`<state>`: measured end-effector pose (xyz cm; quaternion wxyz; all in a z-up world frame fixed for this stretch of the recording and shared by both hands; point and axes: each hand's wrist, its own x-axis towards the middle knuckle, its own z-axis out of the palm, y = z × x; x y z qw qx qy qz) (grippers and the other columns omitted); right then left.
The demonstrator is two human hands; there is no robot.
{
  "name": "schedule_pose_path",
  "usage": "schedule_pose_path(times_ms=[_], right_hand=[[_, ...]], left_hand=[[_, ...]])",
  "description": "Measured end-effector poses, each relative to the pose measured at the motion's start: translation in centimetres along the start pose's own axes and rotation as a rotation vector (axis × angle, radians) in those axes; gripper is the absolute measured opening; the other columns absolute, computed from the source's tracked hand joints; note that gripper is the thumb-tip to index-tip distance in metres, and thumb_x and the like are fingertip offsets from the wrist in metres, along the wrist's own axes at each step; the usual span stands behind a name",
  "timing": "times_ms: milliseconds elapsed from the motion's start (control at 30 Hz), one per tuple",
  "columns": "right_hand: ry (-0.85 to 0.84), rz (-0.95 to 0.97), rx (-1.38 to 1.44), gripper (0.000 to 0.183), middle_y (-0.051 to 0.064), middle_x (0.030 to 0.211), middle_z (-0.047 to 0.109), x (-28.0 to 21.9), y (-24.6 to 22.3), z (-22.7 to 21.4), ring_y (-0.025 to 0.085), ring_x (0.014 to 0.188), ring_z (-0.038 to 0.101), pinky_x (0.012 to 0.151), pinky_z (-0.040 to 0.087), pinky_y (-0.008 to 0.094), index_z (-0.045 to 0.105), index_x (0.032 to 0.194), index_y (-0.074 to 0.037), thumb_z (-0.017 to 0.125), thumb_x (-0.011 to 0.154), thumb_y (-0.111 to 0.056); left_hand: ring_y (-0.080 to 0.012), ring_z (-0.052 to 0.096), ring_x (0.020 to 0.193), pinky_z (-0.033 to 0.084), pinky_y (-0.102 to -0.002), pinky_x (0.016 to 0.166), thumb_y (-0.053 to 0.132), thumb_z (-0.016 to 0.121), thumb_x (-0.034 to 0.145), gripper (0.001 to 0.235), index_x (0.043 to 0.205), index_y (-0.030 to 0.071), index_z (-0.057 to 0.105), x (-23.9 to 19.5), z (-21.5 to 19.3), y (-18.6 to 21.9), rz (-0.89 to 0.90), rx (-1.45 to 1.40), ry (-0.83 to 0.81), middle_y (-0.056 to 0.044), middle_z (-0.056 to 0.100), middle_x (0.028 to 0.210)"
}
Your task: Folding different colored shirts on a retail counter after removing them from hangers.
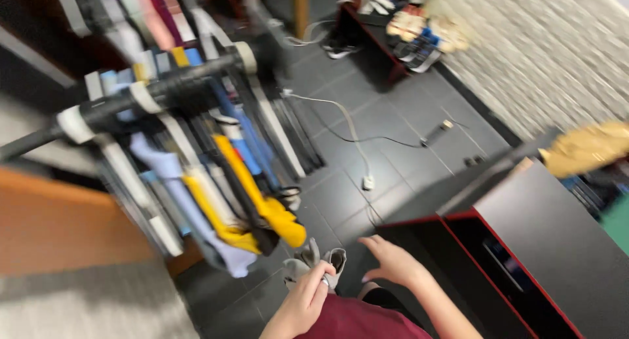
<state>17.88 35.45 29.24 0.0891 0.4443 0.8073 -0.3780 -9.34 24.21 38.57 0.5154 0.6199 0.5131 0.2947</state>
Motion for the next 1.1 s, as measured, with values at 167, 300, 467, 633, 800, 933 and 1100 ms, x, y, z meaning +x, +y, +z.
schedule_pose_path(times_ms=[167, 300, 467, 633, 800, 933, 1100], right_hand=[[0.139, -0.173, 0.347, 0.114, 0.018, 0.155, 0.047, -3.1, 2.7, 6.5, 0.032, 0.142, 0.049, 0.117, 0.038, 0.037, 0.045, 0.149, -0.006, 0.101, 0.054, -0.036], [0.304, -0.122, 0.557, 0.032, 0.002, 0.101, 0.070, -6.1, 4.2, 8.7, 0.015, 0.089, 0.064, 0.079, 0.052, 0.033, 0.062, 0.105, -0.013, 0.082, 0.080, -0.013], [0.546, -0.075, 0.515, 0.015, 0.010, 0.115, 0.055, -15.9, 6.8, 8.1, 0.023, 0.107, 0.061, 0.099, 0.046, 0.032, 0.061, 0.107, -0.009, 0.062, 0.093, -0.005], [0.688, 0.207, 0.644, 0.023, 0.003, 0.096, 0.060, -27.6, 8.7, 7.9, 0.016, 0.088, 0.055, 0.082, 0.046, 0.033, 0.055, 0.098, -0.011, 0.055, 0.076, -0.002], [0.739, 0.370, 0.787, 0.013, 0.000, 0.090, 0.066, -37.2, 7.6, 8.3, 0.011, 0.079, 0.060, 0.069, 0.051, 0.029, 0.056, 0.101, -0.014, 0.055, 0.088, -0.010], [0.865, 0.387, 0.718, 0.021, 0.001, 0.078, 0.075, -42.8, 6.7, 8.7, 0.012, 0.071, 0.065, 0.069, 0.052, 0.031, 0.066, 0.098, -0.014, 0.075, 0.079, -0.008], [0.987, 0.354, 0.793, 0.028, -0.006, 0.070, 0.072, -49.9, 4.5, 8.3, 0.007, 0.071, 0.060, 0.068, 0.052, 0.030, 0.076, 0.095, -0.015, 0.094, 0.073, -0.019]], left_hand=[[-0.0238, 0.059, 0.093, 0.044, -0.034, 0.090, 0.012, 0.038, 0.099, 0.022, 0.113, 0.009, 0.055, 2.2, 3.2, 3.9, 0.182, -0.060, -0.199, -0.008, 0.061, 0.104], [-0.0208, 0.056, 0.086, 0.045, -0.034, 0.083, 0.017, 0.036, 0.100, 0.020, 0.103, 0.011, 0.055, 3.3, 5.4, 6.3, 0.274, -0.119, -0.323, -0.005, 0.059, 0.095], [-0.0109, 0.072, 0.086, 0.056, -0.026, 0.078, 0.018, 0.076, 0.083, 0.027, 0.107, 0.015, 0.063, 3.3, 7.5, 10.6, 0.240, -0.021, -0.456, 0.003, 0.077, 0.096], [-0.0231, 0.060, 0.102, 0.045, -0.033, 0.093, 0.015, 0.077, 0.072, 0.038, 0.106, 0.013, 0.059, 4.3, 11.1, 9.2, 0.374, 0.353, -0.464, -0.005, 0.059, 0.104], [-0.0290, 0.056, 0.099, 0.043, -0.036, 0.092, -0.003, 0.064, 0.084, 0.027, 0.106, 0.009, 0.056, 5.3, 14.7, 8.7, 0.444, 0.511, -0.467, -0.009, 0.049, 0.104], [-0.0271, 0.056, 0.110, 0.049, -0.037, 0.095, -0.005, 0.062, 0.085, 0.024, 0.102, 0.010, 0.058, 6.4, 17.4, 8.3, 0.720, 0.649, -0.339, -0.007, 0.055, 0.117], [-0.0272, 0.065, 0.126, 0.055, -0.039, 0.106, -0.003, 0.048, 0.097, 0.027, 0.110, 0.013, 0.066, 7.1, 21.4, 11.3, 0.798, 0.468, -0.283, -0.004, 0.057, 0.135]])
